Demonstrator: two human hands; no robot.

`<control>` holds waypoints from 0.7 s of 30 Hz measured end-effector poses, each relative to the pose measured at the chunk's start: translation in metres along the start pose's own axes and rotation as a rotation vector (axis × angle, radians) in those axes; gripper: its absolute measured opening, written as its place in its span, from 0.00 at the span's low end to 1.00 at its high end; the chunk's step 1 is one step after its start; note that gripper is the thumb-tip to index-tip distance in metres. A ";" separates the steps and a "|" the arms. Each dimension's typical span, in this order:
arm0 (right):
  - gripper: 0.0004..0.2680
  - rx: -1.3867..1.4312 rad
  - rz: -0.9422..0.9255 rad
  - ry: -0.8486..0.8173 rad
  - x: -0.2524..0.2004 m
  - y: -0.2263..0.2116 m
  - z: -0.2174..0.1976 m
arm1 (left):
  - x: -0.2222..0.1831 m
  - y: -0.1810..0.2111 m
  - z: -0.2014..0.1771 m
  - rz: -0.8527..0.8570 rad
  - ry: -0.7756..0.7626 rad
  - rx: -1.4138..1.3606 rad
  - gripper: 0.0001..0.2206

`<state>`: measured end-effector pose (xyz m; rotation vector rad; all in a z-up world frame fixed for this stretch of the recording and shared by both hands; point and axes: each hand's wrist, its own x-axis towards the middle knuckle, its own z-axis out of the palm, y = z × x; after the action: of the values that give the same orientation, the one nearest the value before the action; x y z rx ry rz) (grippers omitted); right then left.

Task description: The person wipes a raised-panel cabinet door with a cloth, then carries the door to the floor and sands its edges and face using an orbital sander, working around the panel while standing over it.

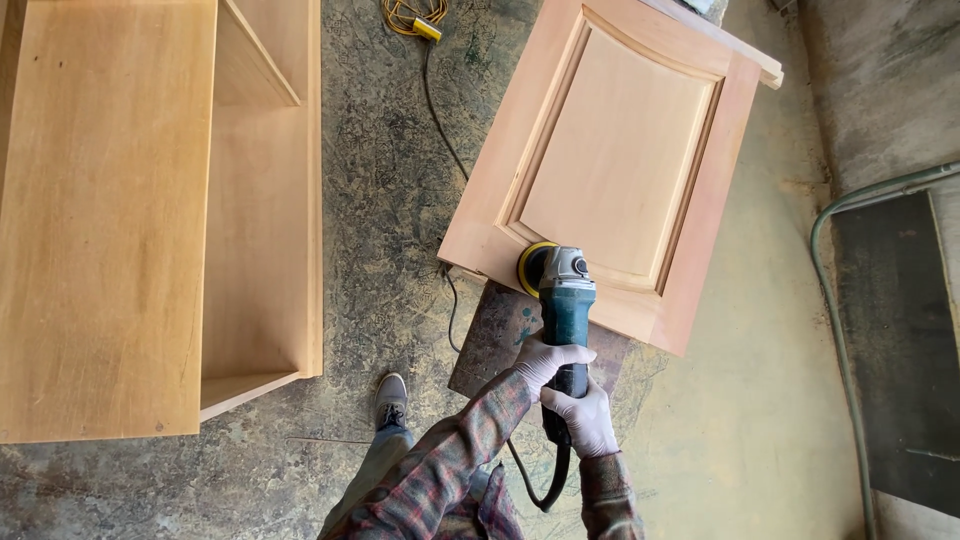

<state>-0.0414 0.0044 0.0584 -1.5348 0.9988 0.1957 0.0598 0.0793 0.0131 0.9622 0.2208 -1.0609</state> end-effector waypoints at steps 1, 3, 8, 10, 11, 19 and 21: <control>0.17 -0.015 -0.020 -0.002 0.001 -0.001 0.001 | 0.000 0.001 -0.001 0.007 0.014 0.011 0.17; 0.17 -0.033 -0.053 -0.020 0.004 -0.004 0.007 | -0.001 0.010 -0.006 0.005 0.026 0.001 0.17; 0.17 -0.071 -0.030 -0.079 0.013 -0.025 0.032 | -0.003 0.026 -0.031 0.028 0.074 -0.042 0.16; 0.17 -0.067 -0.052 -0.105 0.019 -0.030 0.043 | -0.003 0.033 -0.043 0.067 0.089 -0.041 0.16; 0.17 -0.070 -0.053 -0.111 0.019 -0.035 0.050 | -0.006 0.039 -0.048 0.071 0.094 -0.044 0.16; 0.19 -0.095 -0.052 -0.222 0.013 -0.061 0.091 | -0.029 0.069 -0.078 0.031 0.184 -0.180 0.19; 0.19 -0.109 -0.033 -0.227 0.009 -0.059 0.092 | -0.033 0.063 -0.083 0.030 0.184 -0.177 0.19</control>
<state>0.0416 0.0749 0.0724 -1.5862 0.7932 0.3978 0.1175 0.1715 0.0183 0.8997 0.4431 -0.9091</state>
